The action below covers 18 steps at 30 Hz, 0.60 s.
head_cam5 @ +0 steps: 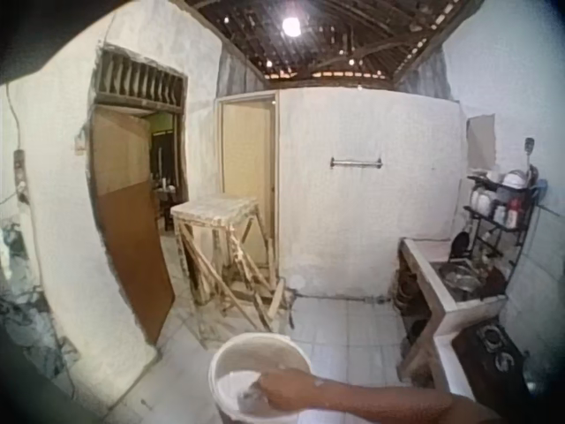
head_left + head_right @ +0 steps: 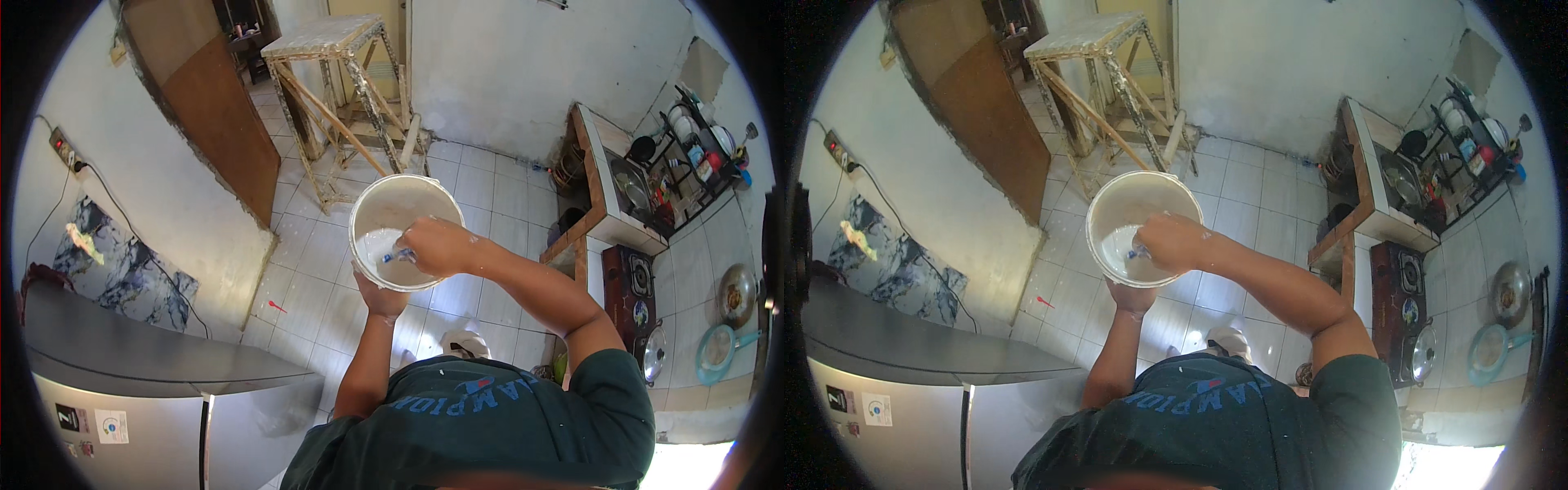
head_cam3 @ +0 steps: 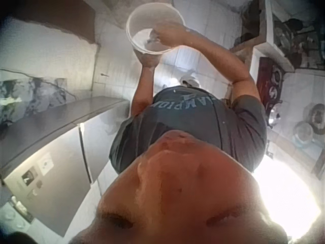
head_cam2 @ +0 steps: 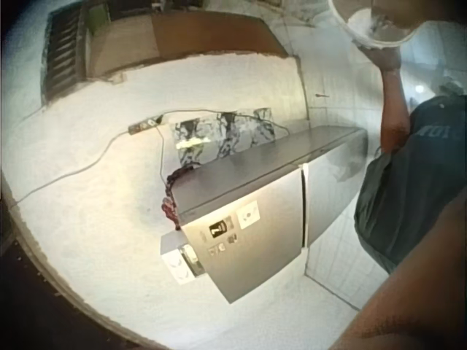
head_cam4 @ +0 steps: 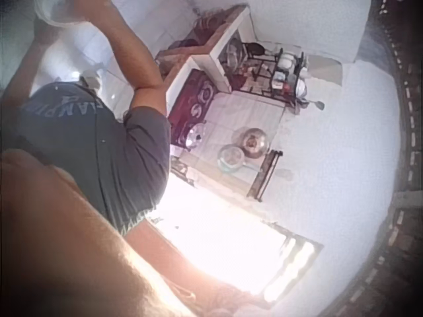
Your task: Painting a wall with a paintbrush using white paint from a bucket.
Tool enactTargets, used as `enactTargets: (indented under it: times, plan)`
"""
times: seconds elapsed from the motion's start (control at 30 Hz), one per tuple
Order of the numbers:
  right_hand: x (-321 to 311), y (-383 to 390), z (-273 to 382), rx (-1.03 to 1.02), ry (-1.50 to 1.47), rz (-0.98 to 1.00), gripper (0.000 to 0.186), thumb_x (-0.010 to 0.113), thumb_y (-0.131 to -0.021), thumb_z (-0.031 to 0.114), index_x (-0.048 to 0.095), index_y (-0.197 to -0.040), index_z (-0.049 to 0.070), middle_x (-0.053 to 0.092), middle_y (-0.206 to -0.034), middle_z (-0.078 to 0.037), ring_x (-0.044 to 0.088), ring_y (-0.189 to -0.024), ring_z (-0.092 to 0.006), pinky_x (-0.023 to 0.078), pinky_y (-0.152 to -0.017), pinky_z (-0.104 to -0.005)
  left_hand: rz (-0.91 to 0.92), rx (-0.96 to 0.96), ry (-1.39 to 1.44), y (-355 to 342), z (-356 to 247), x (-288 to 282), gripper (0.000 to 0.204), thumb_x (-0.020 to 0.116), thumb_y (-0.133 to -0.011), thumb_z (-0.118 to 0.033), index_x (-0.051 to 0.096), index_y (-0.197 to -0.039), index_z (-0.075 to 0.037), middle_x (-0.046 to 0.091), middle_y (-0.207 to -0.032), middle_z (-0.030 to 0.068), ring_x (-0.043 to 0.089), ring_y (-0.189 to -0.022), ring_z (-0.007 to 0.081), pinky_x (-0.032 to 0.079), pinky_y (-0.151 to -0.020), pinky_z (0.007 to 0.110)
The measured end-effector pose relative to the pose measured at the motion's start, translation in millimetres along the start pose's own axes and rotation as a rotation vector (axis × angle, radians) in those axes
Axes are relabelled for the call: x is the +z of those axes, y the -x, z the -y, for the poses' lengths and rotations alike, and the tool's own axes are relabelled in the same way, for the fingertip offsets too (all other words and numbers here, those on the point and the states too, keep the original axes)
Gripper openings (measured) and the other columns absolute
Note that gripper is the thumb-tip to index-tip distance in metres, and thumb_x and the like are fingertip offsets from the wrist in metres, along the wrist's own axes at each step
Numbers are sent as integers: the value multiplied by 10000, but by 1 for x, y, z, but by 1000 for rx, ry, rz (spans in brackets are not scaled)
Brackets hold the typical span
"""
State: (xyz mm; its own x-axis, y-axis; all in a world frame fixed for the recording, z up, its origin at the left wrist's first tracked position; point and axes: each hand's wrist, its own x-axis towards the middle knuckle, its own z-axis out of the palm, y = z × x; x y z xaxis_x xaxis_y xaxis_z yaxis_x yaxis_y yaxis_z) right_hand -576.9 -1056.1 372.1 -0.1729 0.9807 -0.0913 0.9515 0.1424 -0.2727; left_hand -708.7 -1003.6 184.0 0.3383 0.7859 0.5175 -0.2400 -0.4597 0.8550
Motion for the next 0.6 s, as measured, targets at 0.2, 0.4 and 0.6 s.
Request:
enactTargets:
  times: [0.2,0.4,0.6]
  plan:
    - [-13,13,-20,172,-45,-210,191,689,-781,95,750,-948,24,706,-842,-222,681,-845,-407,548,-792,-489,32,36,27,-4,0,9,965,919,-605,-59,358,-1388,-22,532,-1325,131,582,-1176,212,519,-970,375]
    - [9,11,-16,83,-110,-18,188,689,-811,136,748,-941,14,694,-860,-250,668,-859,-427,534,-812,-496,13,-85,208,0,8,17,935,932,-597,-89,387,-1354,-25,532,-1317,133,577,-1187,214,512,-984,373]
    - [-6,19,-24,148,-178,-440,229,657,-787,91,757,-982,27,695,-861,-251,667,-856,-428,532,-821,-491,83,96,-36,-1,5,25,849,881,-685,-180,410,-1376,-37,516,-1344,141,548,-1237,244,479,-1030,398]
